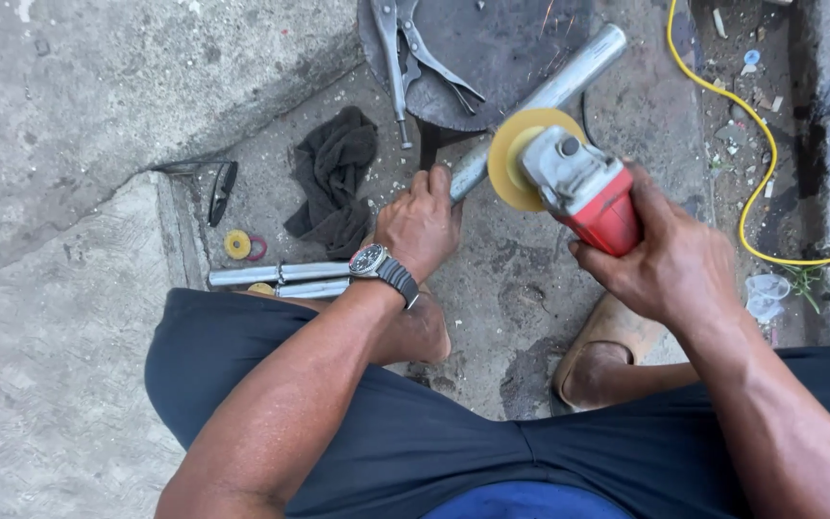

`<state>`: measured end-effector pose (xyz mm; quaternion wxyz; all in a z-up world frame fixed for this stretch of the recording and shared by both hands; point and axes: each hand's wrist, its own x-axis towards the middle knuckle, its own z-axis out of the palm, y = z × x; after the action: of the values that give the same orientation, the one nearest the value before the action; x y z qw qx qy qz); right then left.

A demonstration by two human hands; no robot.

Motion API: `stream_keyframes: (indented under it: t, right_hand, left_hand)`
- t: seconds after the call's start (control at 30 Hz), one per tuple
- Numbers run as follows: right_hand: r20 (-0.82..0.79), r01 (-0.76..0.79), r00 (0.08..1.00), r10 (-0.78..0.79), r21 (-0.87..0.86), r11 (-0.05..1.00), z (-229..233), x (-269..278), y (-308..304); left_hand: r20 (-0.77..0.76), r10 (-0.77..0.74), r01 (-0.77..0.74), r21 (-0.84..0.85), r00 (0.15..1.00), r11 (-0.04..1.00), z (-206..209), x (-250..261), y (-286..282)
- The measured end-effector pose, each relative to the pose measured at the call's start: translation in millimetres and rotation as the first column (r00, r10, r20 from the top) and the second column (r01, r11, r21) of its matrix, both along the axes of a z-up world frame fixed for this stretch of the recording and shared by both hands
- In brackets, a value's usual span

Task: Grinding the surface of a metal pipe using a handheld angle grinder.

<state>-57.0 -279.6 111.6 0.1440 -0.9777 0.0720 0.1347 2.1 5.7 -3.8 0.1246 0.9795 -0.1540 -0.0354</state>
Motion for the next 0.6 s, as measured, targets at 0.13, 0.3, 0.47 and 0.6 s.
stream_keyframes:
  t: [0.13,0.3,0.47,0.6]
  right_hand:
    - [0.111,-0.010,0.994,0.005,0.039,0.999,-19,-23,-16]
    - [0.102,0.053,0.993,-0.063,0.096,0.994,-38,-28,-21]
    - [0.043,0.050,0.998,-0.056,0.130,0.990,-31,-11,-5]
    - [0.105,0.019,0.994,-0.031,0.116,0.993,-36,-2,0]
  left_hand:
    - [-0.096,0.033,-0.043,-0.110,0.995,0.993,7,9,7]
    - [-0.364,0.087,-0.158,-0.171,0.927,0.973,29,15,7]
    - [-0.354,0.093,-0.157,-0.155,0.931,0.975,23,16,6]
    - [-0.271,0.055,-0.090,-0.119,0.961,0.989,15,13,5]
